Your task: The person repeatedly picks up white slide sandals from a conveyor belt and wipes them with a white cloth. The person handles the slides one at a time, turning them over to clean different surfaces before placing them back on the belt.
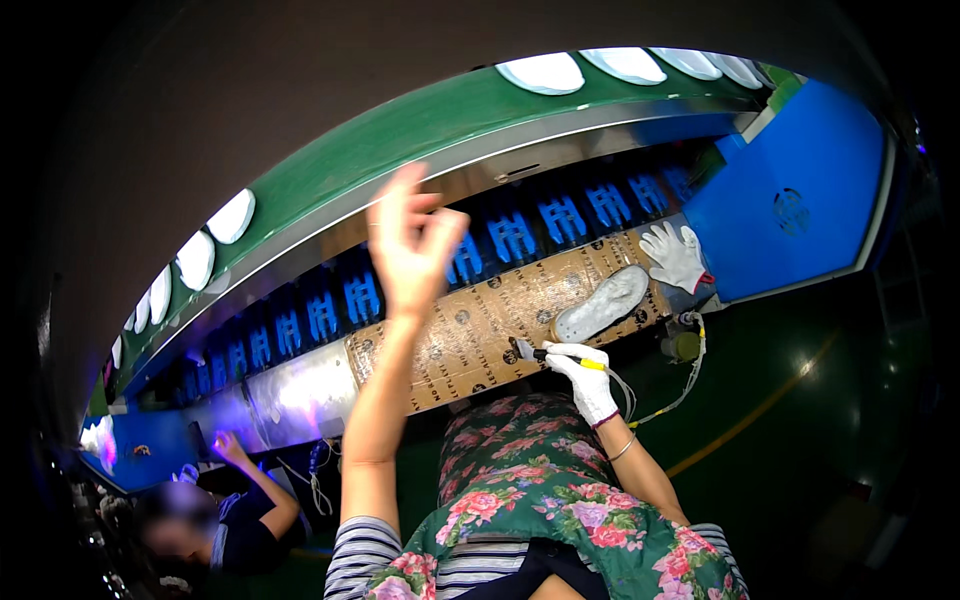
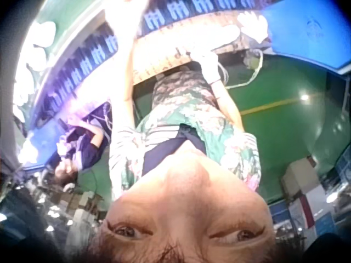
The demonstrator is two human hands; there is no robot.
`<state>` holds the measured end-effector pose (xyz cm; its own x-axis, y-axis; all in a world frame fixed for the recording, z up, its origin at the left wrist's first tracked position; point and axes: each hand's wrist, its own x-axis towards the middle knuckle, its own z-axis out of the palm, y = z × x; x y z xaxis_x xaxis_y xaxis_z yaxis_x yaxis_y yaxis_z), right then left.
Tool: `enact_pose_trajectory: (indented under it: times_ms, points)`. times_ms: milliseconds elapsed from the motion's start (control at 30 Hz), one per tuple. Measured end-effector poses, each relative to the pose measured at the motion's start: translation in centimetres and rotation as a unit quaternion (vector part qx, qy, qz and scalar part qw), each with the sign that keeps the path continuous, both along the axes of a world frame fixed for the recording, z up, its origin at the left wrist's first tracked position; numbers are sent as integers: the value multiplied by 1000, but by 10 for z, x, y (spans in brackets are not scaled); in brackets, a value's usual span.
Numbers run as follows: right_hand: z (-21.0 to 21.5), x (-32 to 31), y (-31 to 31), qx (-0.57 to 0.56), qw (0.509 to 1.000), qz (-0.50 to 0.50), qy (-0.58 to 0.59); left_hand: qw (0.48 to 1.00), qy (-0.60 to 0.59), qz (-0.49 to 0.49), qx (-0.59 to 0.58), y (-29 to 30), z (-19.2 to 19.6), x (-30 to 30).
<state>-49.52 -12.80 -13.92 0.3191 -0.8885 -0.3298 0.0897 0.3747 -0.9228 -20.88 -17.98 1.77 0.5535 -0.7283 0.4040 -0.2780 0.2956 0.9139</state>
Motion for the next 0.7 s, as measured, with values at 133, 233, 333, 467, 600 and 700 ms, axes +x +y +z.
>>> enact_pose_trajectory:
  times_ms: [133,233,333,467,600,700]
  points:
    - [2,19,0,15,999,34,-25,744,-479,459,85,45,-17,206]
    - [9,47,7,-15,994,99,-52,812,-360,372,269,111,-26,305]
    - [3,64,12,-51,984,154,-66,905,-290,285,124,138,-25,282]
    - [15,74,10,-7,980,180,-84,986,-100,130,32,197,-29,227]
    - [16,71,8,6,979,185,-88,990,-58,130,-25,255,-32,149]
    - [21,68,6,9,981,179,-81,959,-197,157,-127,284,-8,103]
